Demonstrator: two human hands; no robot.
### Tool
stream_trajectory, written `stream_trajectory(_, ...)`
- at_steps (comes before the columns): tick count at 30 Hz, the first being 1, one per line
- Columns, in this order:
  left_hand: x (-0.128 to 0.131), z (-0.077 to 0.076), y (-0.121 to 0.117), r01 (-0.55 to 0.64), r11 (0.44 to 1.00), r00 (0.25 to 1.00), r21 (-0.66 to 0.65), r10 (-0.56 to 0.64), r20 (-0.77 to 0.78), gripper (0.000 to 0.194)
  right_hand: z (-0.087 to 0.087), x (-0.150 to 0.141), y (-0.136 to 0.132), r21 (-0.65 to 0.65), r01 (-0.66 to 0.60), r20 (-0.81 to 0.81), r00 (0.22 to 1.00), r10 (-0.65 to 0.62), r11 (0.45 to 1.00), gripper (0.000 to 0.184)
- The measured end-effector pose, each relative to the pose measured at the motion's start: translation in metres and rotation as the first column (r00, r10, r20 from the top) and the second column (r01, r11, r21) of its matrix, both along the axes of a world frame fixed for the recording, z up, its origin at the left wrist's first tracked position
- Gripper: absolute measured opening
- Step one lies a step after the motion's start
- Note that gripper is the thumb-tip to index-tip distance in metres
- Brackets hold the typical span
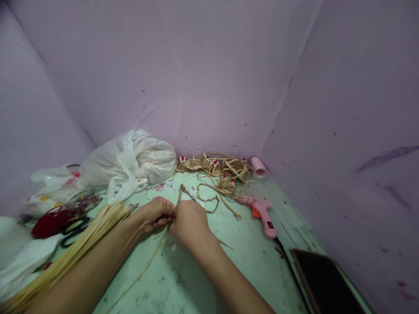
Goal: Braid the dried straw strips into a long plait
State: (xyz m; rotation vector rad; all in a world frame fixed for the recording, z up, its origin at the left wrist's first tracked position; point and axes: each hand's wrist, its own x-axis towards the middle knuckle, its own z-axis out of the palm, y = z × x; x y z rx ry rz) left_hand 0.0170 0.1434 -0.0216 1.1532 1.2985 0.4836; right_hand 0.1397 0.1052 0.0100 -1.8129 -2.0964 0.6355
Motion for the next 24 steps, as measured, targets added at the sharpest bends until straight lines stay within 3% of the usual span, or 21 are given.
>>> stream_trajectory(4,-0.002,0.002,0.001,0.033,0.999,0.997,-0.042,-0.031,0.066,0.007,-0.001,0.021,0.014,-0.135,-0.004,-0.173,0.985,-0.019,0.991,0.015)
stream_trajectory(8,-0.001,0.004,0.000,0.038,0.999,0.995,-0.035,-0.035,0.090,0.007,-0.006,0.028,0.024,-0.300,0.185,-0.380,0.876,-0.295,0.936,0.009)
stream_trajectory(12,0.000,0.004,0.000,0.038,0.999,0.995,-0.024,-0.036,0.098,0.004,-0.009,0.015,0.020,-0.577,0.006,-0.588,0.691,-0.420,0.817,0.007)
stream_trajectory(14,-0.001,0.003,0.000,0.050,0.999,0.994,-0.018,-0.048,0.095,0.003,-0.012,0.010,0.019,-0.594,-0.047,-0.620,0.663,-0.420,0.803,0.010)
stream_trajectory(17,-0.001,0.001,0.000,0.071,0.997,0.996,0.007,-0.071,0.046,0.005,-0.022,0.009,0.022,-0.520,0.007,-0.586,0.725,-0.362,0.854,0.013)
stream_trajectory(20,-0.001,0.002,-0.001,0.100,0.993,0.993,0.055,-0.096,-0.074,0.006,-0.035,0.012,0.028,-0.444,0.075,-0.525,0.786,-0.327,0.893,0.010)
stream_trajectory(24,0.001,0.008,-0.003,0.142,0.979,0.962,0.146,-0.102,-0.252,0.009,-0.043,0.015,0.030,-0.452,0.074,-0.539,0.771,-0.338,0.889,0.007)
